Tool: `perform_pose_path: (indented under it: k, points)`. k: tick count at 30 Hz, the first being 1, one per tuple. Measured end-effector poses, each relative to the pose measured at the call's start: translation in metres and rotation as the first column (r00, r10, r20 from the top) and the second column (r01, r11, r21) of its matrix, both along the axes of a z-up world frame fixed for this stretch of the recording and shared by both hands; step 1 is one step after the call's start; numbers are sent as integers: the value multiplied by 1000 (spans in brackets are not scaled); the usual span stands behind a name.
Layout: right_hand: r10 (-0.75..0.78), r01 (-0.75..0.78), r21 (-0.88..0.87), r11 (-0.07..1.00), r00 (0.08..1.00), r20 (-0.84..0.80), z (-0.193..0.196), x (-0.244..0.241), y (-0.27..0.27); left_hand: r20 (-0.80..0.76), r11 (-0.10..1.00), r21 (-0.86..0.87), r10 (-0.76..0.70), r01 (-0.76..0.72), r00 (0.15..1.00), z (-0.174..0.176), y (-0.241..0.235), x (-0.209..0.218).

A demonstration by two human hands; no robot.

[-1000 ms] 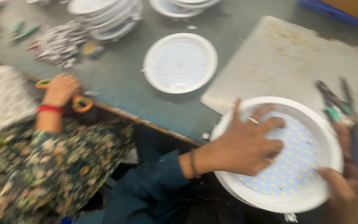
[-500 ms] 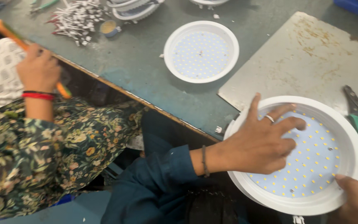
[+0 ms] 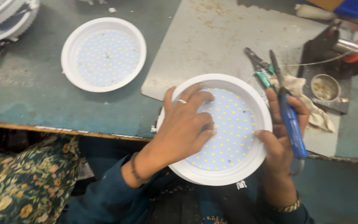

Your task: The person uses a soldering iron to attach wires to LED modules on circular light fixtures. They repeatedly pick up a fixture, solder the wires, and place the finished unit on a stack.

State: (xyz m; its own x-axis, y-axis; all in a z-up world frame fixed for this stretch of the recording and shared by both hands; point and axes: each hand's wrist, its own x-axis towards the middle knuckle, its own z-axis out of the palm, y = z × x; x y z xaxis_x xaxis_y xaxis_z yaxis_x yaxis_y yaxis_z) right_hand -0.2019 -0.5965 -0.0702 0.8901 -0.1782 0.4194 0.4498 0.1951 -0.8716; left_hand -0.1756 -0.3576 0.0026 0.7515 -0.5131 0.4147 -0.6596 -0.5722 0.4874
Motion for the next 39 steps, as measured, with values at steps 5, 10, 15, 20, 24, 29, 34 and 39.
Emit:
perform_pose_path:
  k: [5, 10, 15, 20, 24, 29, 34, 39]
  points:
    - [14, -14, -3, 1000, 999, -34, -2, -4, -2, -33, 999, 29, -34, 35, 999, 8, 12, -10]
    - [20, -20, 2, 1000, 999, -27, 1, -3, -1, 3, 996, -10, 88, -88, 996, -2, 8, -20]
    - [13, -13, -3, 1000, 1000, -24, -1, -4, 0, 26, 989, -47, 144, -142, 989, -7, 6, -20]
    - [10, -10, 9, 1000, 999, -37, -2, -3, -1, 58, 980, -22, 196, -196, 979, -7, 1, -20]
    - [-20, 20, -12, 1000, 999, -30, 0, -8, 2, 90, 968, -33, 250, -248, 964, -8, -8, -22]
    - [-107, 114, -74, 991, 990, 91, 4, -13, -1, 81, 976, -45, 216, -212, 973, -7, -7, -23]
    - [-231, 264, -116, 957, 943, 238, 1, -21, -14, 107, 982, -49, 185, -181, 977, -10, -2, -25]
    - [-308, 365, -93, 926, 877, 367, -5, -31, -32, 145, 976, -29, 217, -215, 965, -13, -6, -26]
